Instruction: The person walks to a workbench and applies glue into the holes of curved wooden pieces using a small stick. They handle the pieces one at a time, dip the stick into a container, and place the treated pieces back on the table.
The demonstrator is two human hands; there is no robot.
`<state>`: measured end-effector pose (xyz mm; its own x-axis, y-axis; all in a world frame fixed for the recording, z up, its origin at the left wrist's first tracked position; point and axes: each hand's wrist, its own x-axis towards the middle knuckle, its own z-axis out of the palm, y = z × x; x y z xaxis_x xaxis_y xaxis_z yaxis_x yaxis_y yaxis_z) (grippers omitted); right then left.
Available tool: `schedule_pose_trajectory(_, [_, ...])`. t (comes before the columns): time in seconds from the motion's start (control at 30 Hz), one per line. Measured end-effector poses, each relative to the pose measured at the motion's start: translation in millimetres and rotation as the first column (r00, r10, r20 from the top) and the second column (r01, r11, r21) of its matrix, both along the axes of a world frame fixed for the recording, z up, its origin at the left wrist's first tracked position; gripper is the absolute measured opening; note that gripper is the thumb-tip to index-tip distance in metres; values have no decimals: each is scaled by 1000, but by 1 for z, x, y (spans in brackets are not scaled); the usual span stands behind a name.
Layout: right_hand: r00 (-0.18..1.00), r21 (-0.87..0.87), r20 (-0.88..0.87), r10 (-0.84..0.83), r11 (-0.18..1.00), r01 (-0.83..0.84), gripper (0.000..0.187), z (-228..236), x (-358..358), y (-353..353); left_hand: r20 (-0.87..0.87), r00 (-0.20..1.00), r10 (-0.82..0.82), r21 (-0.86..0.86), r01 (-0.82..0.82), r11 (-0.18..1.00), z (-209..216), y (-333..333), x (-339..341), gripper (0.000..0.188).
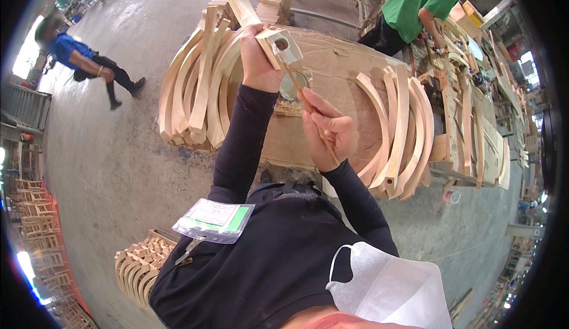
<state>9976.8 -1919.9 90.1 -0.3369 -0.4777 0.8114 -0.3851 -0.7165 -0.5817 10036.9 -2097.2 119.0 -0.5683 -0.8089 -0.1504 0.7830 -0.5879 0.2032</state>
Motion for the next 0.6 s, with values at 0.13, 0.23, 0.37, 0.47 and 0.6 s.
schedule_pose_trajectory(0.13, [993,21,-93,-72,997,75,24,-2,1,7,13,1000,18,-10,-18,1000,-4,-6,3,26])
schedule_pose_trajectory(0.23, [986,14,-126,-113,993,116,26,-3,-1,12,48,998,34,-44,-32,999,-3,-2,5,27])
schedule_pose_trajectory(0.37, [970,-18,-172,-173,985,173,28,0,-2,17,33,999,17,-40,-15,999,-1,1,6,27])
schedule_pose_trajectory(0.47, [968,-32,-179,-176,984,173,27,-2,-5,23,36,999,16,-10,-16,1000,-2,0,7,27])
schedule_pose_trajectory(0.6, [995,-49,7,-99,994,100,25,-1,-4,25,14,999,-42,-2,42,999,-4,1,6,26])
